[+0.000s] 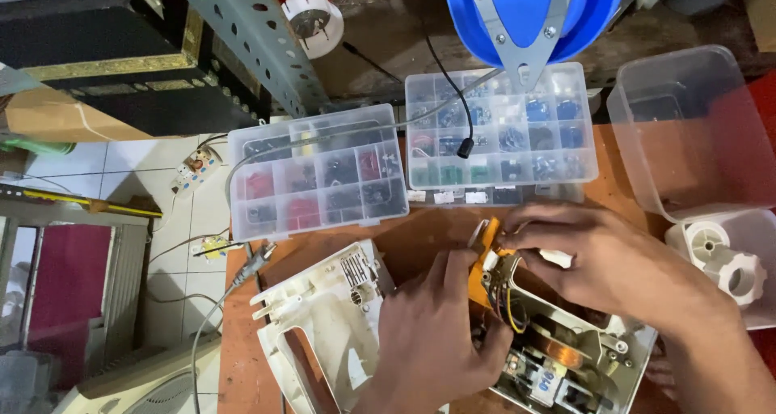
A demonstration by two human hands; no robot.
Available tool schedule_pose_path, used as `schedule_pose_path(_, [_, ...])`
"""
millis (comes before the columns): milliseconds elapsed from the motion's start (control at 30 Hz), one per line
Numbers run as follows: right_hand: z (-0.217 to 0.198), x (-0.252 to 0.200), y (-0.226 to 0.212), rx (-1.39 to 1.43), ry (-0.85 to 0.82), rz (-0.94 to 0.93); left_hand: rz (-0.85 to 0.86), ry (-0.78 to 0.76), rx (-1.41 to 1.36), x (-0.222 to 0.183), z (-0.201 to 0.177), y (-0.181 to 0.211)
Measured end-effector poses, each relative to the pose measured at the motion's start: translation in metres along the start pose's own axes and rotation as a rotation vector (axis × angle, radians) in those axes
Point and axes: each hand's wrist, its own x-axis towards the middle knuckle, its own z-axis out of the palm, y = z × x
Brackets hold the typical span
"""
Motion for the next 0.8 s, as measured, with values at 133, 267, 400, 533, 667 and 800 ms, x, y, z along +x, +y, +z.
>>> schedule_pose_path(133, [-0.003, 0.003, 0.008, 0.09, 0.0, -0.141, -0.002, 0.018, -0.029, 0.0, 0.0, 0.001])
schedule_pose_path(267, [-0.001, 0.004, 0.01, 0.164, -0.018, -0.112, -0.033, -0.018, -0.044, -0.001, 0.003, -0.002])
schedule_pose_path(400, [0.001, -0.002, 0.014, 0.106, -0.036, -0.143, 0.014, 0.042, 0.003, 0.001, 0.003, 0.0])
schedule_pose_path(533, [0.007, -0.003, 0.015, -0.134, 0.008, -0.35, 0.023, 0.051, 0.004, 0.001, 0.003, -0.001])
schedule_pose_path(667, [0.005, 0.003, 0.004, 0.065, 0.025, -0.151, 0.036, 0.086, 0.005, 0.002, 0.002, 0.001])
schedule_pose_path(800, [0.013, 0.002, 0.022, 0.112, 0.018, -0.111, 0.003, 0.027, 0.046, 0.002, 0.003, 0.001])
